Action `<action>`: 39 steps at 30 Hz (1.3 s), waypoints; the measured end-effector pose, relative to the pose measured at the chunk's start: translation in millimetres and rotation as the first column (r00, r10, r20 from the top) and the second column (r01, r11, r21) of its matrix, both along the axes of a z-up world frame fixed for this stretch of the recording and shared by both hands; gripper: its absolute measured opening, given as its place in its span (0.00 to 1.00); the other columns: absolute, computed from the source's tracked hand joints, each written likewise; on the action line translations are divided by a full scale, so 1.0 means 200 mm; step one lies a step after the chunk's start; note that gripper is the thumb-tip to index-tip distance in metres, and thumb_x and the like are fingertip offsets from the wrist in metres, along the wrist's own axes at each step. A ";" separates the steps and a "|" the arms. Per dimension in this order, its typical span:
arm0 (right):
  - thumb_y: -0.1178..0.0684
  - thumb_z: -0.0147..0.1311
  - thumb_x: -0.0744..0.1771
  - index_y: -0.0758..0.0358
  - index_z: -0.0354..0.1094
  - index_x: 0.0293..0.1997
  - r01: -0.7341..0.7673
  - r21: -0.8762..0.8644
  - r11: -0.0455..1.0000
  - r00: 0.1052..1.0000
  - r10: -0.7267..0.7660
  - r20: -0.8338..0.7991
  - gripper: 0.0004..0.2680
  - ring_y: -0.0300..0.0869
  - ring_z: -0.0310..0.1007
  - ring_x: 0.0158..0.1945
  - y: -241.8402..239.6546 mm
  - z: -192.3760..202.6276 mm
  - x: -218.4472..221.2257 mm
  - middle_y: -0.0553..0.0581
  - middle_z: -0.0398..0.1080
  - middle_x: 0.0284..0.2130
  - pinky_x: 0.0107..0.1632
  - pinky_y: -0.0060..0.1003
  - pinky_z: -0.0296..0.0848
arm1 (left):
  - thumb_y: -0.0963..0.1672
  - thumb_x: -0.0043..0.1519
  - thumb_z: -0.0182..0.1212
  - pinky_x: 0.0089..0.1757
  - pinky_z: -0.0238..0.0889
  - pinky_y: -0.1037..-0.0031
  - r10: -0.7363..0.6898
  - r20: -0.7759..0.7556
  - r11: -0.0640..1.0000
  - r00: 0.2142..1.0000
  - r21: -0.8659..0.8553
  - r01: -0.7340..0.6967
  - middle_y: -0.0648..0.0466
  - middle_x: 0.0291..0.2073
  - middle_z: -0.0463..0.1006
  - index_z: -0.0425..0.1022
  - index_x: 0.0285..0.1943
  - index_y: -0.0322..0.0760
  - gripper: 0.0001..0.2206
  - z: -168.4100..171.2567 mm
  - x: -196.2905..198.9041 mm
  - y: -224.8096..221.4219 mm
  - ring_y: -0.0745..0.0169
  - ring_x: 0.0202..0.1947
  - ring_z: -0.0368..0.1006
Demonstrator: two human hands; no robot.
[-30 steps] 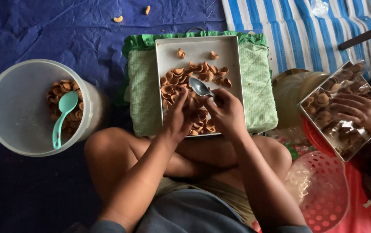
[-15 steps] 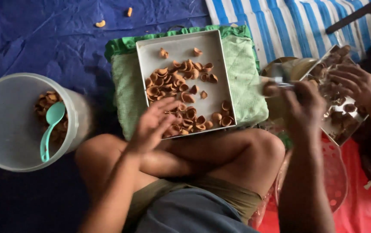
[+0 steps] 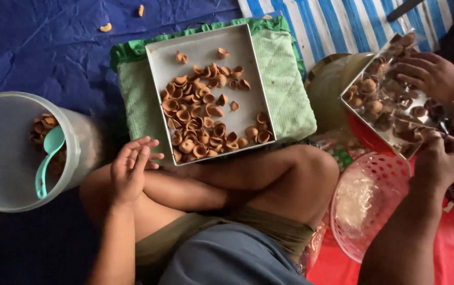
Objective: Filling small pastry shells with a dark mixture using a spoon while sitting on the floor.
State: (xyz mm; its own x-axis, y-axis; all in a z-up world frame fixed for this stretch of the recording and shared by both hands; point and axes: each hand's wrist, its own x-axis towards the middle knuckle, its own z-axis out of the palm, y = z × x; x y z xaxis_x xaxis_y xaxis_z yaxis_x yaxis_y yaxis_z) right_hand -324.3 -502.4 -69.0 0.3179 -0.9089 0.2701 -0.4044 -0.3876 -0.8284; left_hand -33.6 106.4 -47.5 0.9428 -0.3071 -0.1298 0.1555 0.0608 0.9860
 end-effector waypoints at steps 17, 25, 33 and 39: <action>0.62 0.59 0.76 0.75 0.72 0.50 -0.139 -0.309 0.941 0.982 0.090 -0.169 0.04 0.43 0.74 0.37 -0.13 0.05 0.14 0.62 0.75 0.39 0.41 0.33 0.77 | 0.41 0.69 0.53 0.40 0.68 0.79 0.013 -0.089 0.998 0.996 0.064 -0.007 0.47 0.51 0.79 0.70 0.61 0.30 0.13 0.01 -0.07 -0.06 0.62 0.41 0.78; 0.63 0.56 0.75 0.77 0.71 0.50 -0.348 -0.206 0.914 0.936 0.328 -0.125 0.04 0.42 0.70 0.38 -0.29 0.17 0.54 0.63 0.73 0.40 0.41 0.31 0.72 | 0.41 0.69 0.52 0.38 0.68 0.78 0.035 -0.064 0.996 0.997 0.079 -0.030 0.45 0.51 0.79 0.70 0.60 0.29 0.12 -0.03 -0.08 -0.02 0.60 0.40 0.78; 0.50 0.64 0.73 0.70 0.78 0.48 -0.255 -0.266 0.930 0.826 0.067 -0.559 0.10 0.53 0.77 0.33 -0.53 0.08 0.79 0.66 0.77 0.36 0.37 0.46 0.76 | 0.41 0.70 0.51 0.40 0.68 0.76 0.132 -0.122 0.987 0.984 0.104 -0.119 0.45 0.52 0.78 0.69 0.61 0.29 0.13 0.01 -0.06 0.07 0.59 0.42 0.76; 0.50 0.63 0.69 0.55 0.82 0.53 -0.294 -0.386 0.874 0.702 -0.077 -0.708 0.09 0.55 0.79 0.32 -0.51 0.14 0.90 0.62 0.80 0.35 0.35 0.52 0.75 | 0.42 0.69 0.52 0.40 0.69 0.77 0.133 -0.102 0.987 0.986 0.102 -0.123 0.45 0.52 0.78 0.70 0.60 0.29 0.13 -0.02 -0.07 0.08 0.58 0.43 0.77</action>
